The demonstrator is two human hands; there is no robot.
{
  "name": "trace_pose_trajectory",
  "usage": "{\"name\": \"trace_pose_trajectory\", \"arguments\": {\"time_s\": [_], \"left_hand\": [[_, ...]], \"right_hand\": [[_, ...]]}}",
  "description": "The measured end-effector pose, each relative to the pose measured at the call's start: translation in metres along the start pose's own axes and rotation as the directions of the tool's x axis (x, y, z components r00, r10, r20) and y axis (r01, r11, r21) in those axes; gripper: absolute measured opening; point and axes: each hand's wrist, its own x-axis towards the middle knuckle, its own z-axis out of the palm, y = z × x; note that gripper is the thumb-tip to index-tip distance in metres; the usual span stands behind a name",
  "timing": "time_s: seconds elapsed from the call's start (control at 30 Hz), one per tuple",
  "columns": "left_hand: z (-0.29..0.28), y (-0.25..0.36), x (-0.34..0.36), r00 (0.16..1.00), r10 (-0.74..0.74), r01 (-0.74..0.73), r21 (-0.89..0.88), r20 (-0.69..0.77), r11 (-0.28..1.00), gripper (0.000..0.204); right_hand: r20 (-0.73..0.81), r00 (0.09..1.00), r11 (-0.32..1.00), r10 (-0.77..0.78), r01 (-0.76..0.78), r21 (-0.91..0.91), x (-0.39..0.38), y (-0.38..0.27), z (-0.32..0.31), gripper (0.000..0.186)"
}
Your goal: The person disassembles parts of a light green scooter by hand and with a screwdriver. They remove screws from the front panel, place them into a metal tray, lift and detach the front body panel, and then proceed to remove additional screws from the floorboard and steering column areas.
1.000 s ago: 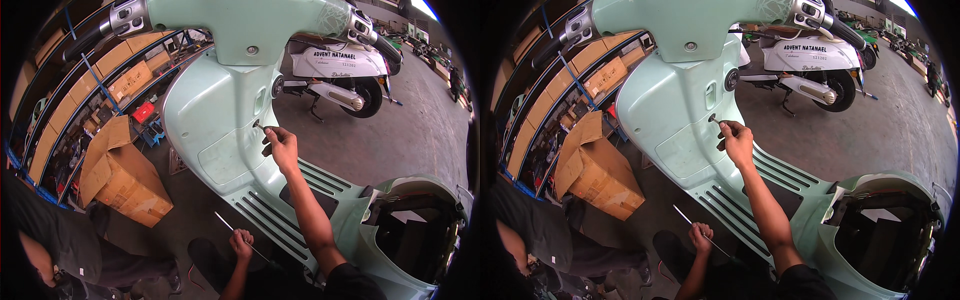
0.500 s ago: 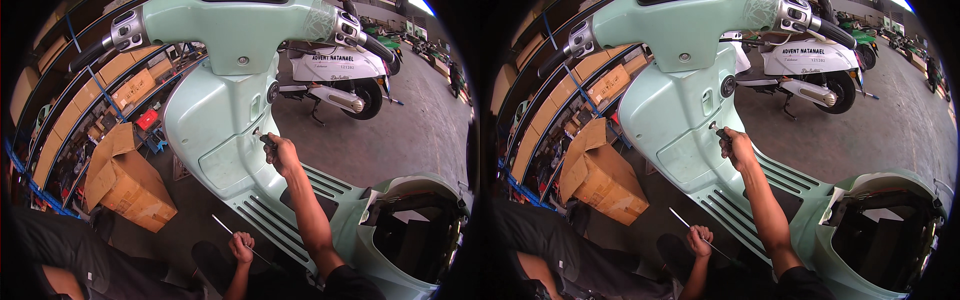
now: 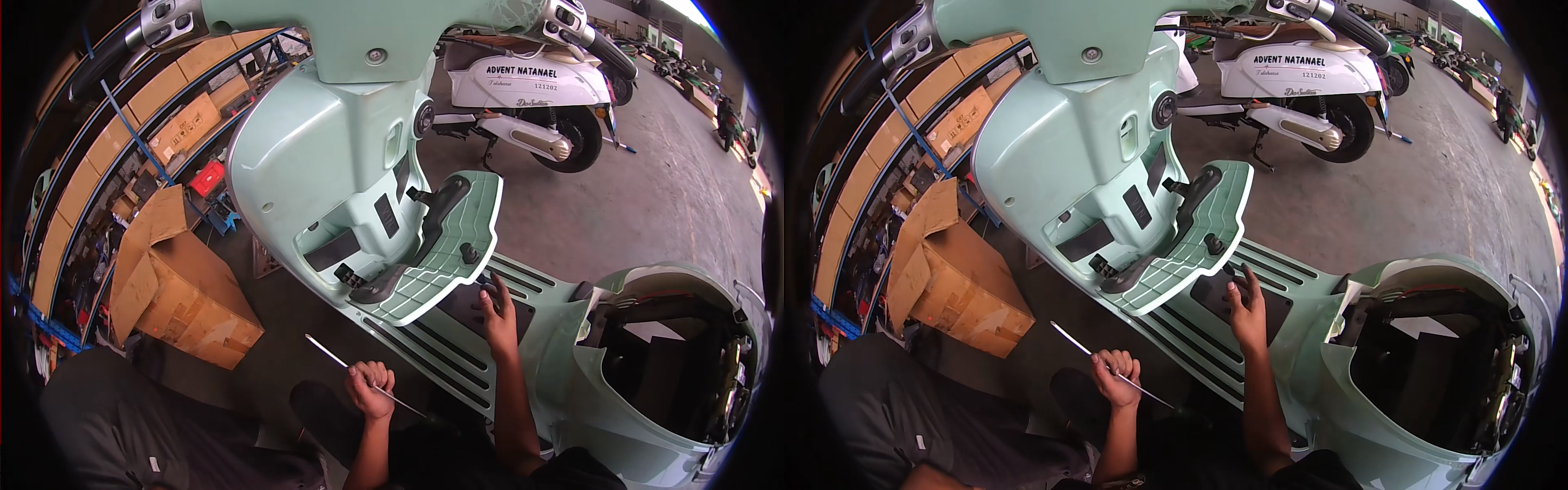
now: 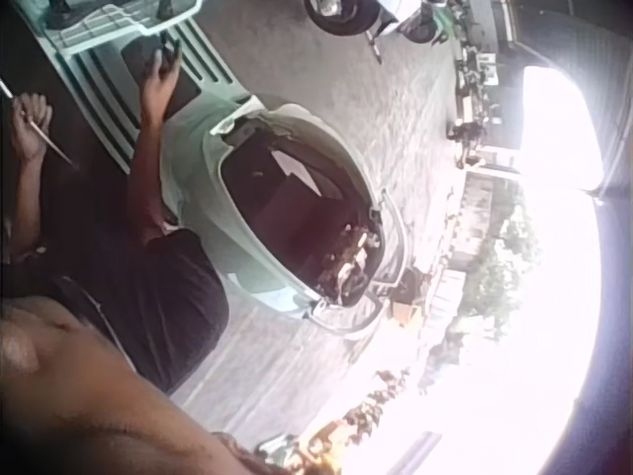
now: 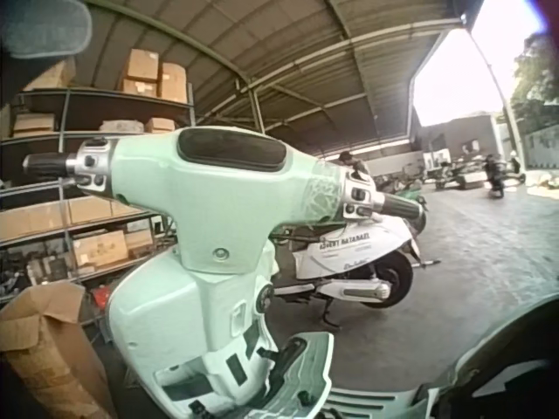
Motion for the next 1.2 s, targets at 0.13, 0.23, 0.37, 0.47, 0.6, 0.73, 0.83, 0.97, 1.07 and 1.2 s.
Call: {"name": "trace_pose_trajectory", "arguments": {"time_s": [0.13,0.23,0.37,0.47,0.6,0.73,0.83,0.97,1.07,1.2], "left_hand": [[0.002,0.025,0.014,0.991,0.003,-0.024,-0.148,-0.136,0.989,0.047],[0.000,0.038,0.026,0.973,-0.003,-0.045,-0.202,-0.230,0.978,0.047],[0.016,0.036,0.034,0.990,-0.067,0.048,-0.150,-0.125,0.987,0.048],[0.000,0.029,0.041,0.954,-0.254,0.206,-0.271,-0.157,0.940,0.049],[-0.072,0.012,0.039,0.760,-0.563,0.395,-0.457,-0.325,0.797,0.042],[-0.128,-0.018,0.022,0.525,-0.657,0.543,-0.381,-0.542,0.748,0.018],[-0.131,-0.011,0.020,0.565,-0.574,0.552,-0.246,-0.592,0.797,0.022],[-0.118,0.000,0.042,0.641,-0.552,0.458,-0.312,-0.533,0.833,0.022],[-0.098,0.015,0.055,0.691,-0.554,0.444,-0.331,-0.465,0.832,0.020],[-0.069,0.030,0.066,0.748,-0.574,0.414,-0.442,-0.332,0.795,0.020]], "right_hand": [[0.029,0.993,0.948,-0.117,0.120,-0.294,-0.089,0.027,-0.022,0.050],[0.691,0.722,0.967,0.039,0.148,-0.209,-0.144,0.014,-0.027,0.045],[0.797,0.602,0.988,-0.055,0.146,-0.042,-0.163,-0.022,-0.015,0.043],[0.770,0.637,0.978,-0.032,0.180,-0.109,-0.148,-0.021,-0.026,0.039],[0.727,0.686,0.939,-0.037,0.272,-0.209,-0.139,-0.018,-0.049,0.037],[0.715,0.697,0.939,0.055,0.208,-0.275,-0.146,-0.006,-0.079,0.037],[0.704,0.708,0.951,0.054,0.177,-0.252,-0.155,0.006,-0.090,0.038],[0.702,0.712,0.957,-0.022,0.219,-0.192,-0.160,0.010,-0.098,0.037],[0.702,0.712,0.945,-0.019,0.241,-0.219,-0.155,-0.006,-0.097,0.036],[0.727,0.687,0.931,-0.016,0.276,-0.240,-0.150,-0.025,-0.103,0.038]]}}
